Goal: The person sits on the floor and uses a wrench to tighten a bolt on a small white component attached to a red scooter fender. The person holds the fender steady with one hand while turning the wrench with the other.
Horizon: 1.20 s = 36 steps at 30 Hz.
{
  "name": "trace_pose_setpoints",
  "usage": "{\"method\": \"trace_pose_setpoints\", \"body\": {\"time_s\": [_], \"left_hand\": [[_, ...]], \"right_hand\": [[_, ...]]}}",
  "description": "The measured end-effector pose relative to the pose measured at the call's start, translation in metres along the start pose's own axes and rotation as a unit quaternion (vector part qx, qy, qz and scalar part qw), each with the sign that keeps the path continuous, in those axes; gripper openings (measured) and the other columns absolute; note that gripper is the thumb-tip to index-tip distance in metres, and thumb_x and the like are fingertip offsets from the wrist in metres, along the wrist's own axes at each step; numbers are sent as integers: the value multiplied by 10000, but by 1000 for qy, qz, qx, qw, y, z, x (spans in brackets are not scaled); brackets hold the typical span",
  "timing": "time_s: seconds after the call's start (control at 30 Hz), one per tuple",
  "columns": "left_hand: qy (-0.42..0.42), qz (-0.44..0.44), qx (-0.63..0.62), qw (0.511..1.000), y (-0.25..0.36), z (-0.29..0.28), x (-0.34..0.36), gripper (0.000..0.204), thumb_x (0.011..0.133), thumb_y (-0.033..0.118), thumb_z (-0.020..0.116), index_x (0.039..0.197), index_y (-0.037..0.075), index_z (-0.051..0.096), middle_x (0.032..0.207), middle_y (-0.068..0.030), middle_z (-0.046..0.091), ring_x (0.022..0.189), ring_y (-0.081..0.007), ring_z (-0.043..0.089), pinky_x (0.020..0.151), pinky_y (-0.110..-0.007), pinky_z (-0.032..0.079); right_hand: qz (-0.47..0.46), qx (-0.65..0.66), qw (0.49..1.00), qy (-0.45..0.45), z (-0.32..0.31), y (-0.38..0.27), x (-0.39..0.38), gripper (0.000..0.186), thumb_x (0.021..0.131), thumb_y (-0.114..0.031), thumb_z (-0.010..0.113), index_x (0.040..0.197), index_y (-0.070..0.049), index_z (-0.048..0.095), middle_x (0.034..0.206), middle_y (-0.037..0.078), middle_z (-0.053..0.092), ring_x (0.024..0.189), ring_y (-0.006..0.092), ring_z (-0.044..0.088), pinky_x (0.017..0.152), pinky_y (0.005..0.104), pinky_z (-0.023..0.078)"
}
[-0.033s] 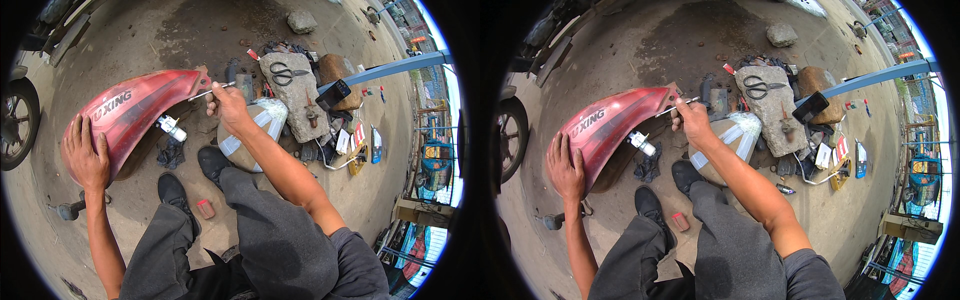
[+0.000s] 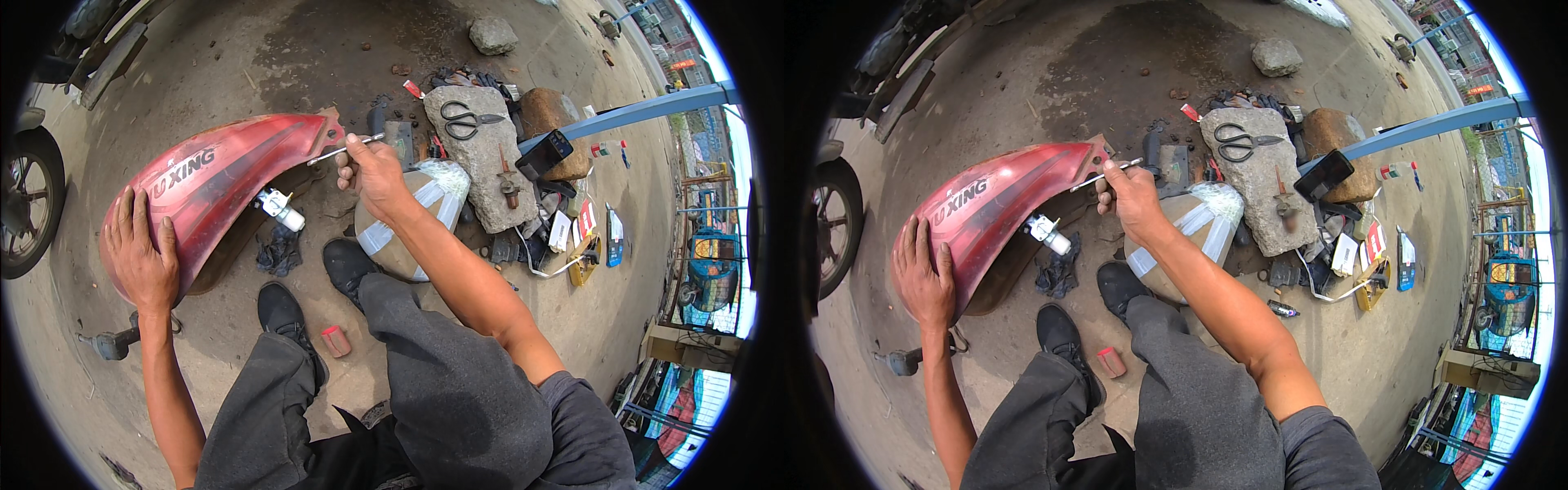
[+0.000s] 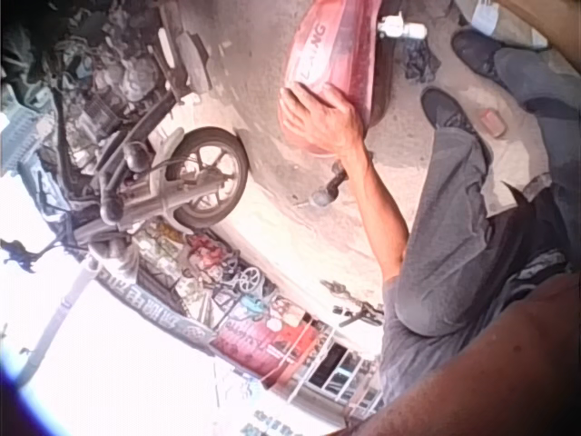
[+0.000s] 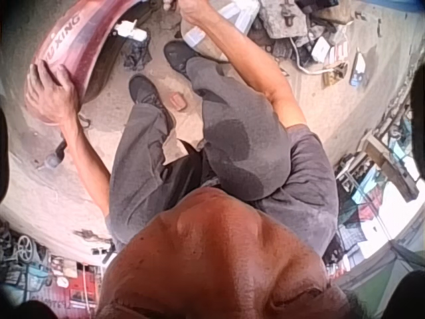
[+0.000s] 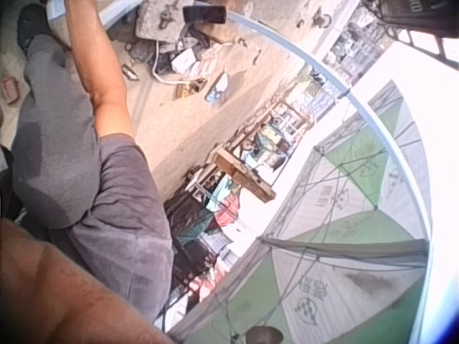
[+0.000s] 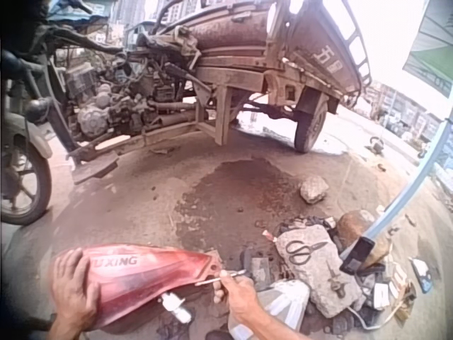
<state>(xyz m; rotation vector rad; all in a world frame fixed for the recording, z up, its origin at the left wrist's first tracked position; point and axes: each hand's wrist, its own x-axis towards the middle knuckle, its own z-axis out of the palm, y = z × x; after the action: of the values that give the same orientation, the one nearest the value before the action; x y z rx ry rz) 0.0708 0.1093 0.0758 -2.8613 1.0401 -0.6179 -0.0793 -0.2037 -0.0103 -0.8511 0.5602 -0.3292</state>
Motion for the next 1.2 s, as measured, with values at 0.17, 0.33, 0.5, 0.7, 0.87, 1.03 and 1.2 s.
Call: {"method": "trace_pose_setpoints", "body": {"time_s": [0.17, 0.33, 0.5, 0.7, 0.87, 1.03, 1.2], "left_hand": [[1, -1, -4, 1000, 1, 0, 0, 515, 958, 372, 488, 1387, 85, 491, 1465, -116, 431, 1375, -304, 358, 1164, -461, 202], [3, -1, -1, 1000, 1, 0, 0, 514, 956, 361, 495, 1387, 81, 490, 1464, -120, 430, 1372, -305, 361, 1161, -462, 205], [3, 2, -3, 1000, 1, 0, 0, 516, 956, 367, 496, 1386, 82, 492, 1463, -121, 432, 1369, -306, 366, 1160, -463, 206], [6, 0, -5, 1000, 1, -1, 0, 517, 955, 372, 501, 1382, 80, 496, 1459, -119, 437, 1367, -305, 369, 1160, -461, 208], [8, 3, -4, 1000, -1, 0, 0, 517, 956, 372, 500, 1387, 86, 493, 1461, -115, 437, 1370, -303, 367, 1161, -461, 207], [6, 2, -6, 1000, 0, 2, 0, 517, 954, 370, 501, 1388, 90, 493, 1462, -115, 435, 1372, -302, 365, 1161, -462, 206], [4, 0, -7, 1000, -1, 0, 0, 516, 951, 366, 505, 1387, 89, 494, 1463, -116, 434, 1372, -304, 365, 1161, -463, 207]], "right_hand": [[5, 4, 1000, 3, 1, -1, -1, 260, 985, -288, 561, 918, -39, 582, 755, 37, 574, 574, 103, 533, 500, 281, 490], [3, 3, 1000, 4, 1, 0, -1, 258, 984, -287, 564, 915, -39, 583, 752, 37, 576, 571, 103, 534, 500, 282, 491], [1, 3, 1000, 2, -1, 2, -1, 255, 984, -282, 565, 917, -37, 586, 753, 37, 577, 571, 103, 535, 500, 281, 491], [3, 3, 1000, 4, 2, 1, -2, 258, 984, -281, 565, 922, -32, 588, 751, 39, 575, 574, 104, 535, 501, 279, 491], [4, -2, 1000, 6, 3, 3, -1, 258, 983, -281, 565, 930, -29, 589, 752, 39, 573, 576, 103, 532, 502, 278, 490], [5, -8, 1000, 10, 3, 4, -2, 264, 984, -286, 561, 933, -29, 589, 750, 35, 573, 576, 101, 531, 502, 278, 490], [2, -10, 1000, 8, 3, 4, -1, 267, 984, -289, 559, 931, -29, 592, 749, 30, 573, 568, 97, 529, 499, 275, 489]]}}
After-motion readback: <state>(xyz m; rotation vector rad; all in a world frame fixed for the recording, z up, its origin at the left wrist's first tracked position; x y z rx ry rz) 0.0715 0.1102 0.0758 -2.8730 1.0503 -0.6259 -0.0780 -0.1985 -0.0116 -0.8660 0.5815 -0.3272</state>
